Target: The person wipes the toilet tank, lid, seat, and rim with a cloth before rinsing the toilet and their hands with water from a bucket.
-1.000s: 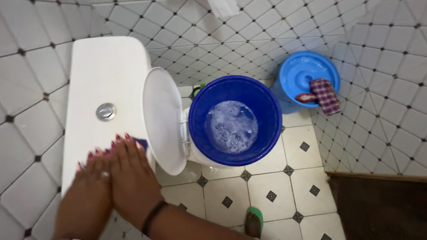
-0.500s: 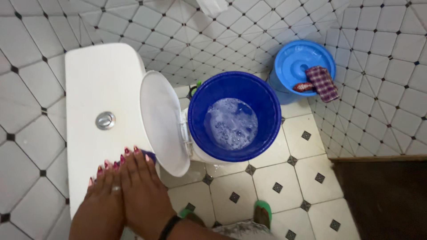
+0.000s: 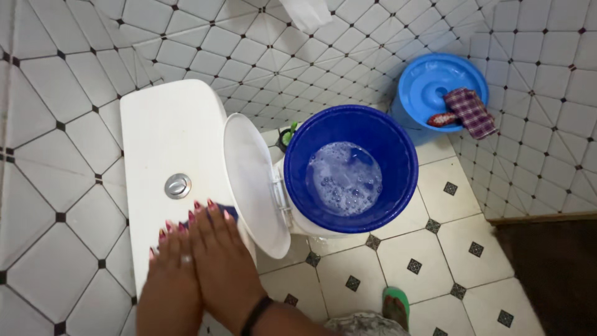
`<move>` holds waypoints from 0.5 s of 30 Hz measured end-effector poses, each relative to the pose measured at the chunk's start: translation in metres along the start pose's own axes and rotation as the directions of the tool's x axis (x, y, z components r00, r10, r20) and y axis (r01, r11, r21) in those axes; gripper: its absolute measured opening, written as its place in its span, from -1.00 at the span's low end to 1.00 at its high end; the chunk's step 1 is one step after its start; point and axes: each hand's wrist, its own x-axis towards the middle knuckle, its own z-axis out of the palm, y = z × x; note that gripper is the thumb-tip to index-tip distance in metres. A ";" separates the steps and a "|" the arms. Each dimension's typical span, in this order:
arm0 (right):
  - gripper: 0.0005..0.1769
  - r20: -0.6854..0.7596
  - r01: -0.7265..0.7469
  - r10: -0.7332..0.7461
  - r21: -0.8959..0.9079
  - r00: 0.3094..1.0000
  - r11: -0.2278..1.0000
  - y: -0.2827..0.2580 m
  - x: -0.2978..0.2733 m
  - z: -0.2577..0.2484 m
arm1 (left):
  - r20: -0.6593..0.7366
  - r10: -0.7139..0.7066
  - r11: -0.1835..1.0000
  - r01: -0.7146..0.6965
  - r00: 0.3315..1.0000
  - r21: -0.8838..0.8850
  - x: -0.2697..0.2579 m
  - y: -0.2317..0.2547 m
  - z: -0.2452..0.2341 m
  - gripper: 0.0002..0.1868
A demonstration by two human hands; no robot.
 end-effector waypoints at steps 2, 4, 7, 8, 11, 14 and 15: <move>-0.39 0.024 0.018 -0.017 -0.039 1.000 0.999 0.001 0.001 0.001 | 0.062 0.018 0.999 -0.020 0.998 0.046 0.006 -0.003 -0.002 -0.23; -0.36 0.017 0.003 -0.002 -0.064 1.000 0.998 0.005 0.018 0.010 | 0.126 0.031 0.995 -0.042 0.992 0.092 0.019 -0.011 -0.006 -0.18; -0.34 -0.041 -0.007 0.001 -0.138 0.999 0.990 0.014 0.062 0.031 | -0.012 0.039 0.988 -0.037 0.999 0.153 0.066 -0.037 -0.012 -0.19; -0.34 -0.039 -0.009 0.003 -0.137 0.999 0.990 0.017 0.077 0.037 | -0.009 0.035 0.993 -0.033 0.999 0.112 0.081 -0.045 -0.013 -0.21; -0.33 -0.042 -0.040 0.031 -0.248 0.999 0.968 0.019 0.097 0.043 | 0.087 -0.018 1.000 0.018 0.996 0.004 0.098 -0.053 -0.014 -0.28; -0.37 -0.021 -0.102 0.100 -0.091 0.995 0.991 0.010 0.068 0.028 | 0.168 -0.024 0.999 0.018 0.985 0.037 0.070 -0.035 -0.012 -0.30; -0.39 0.017 -0.102 0.104 -0.088 0.994 0.991 0.005 0.046 0.017 | 0.151 0.008 0.991 -0.028 0.988 0.134 0.051 -0.022 -0.013 -0.26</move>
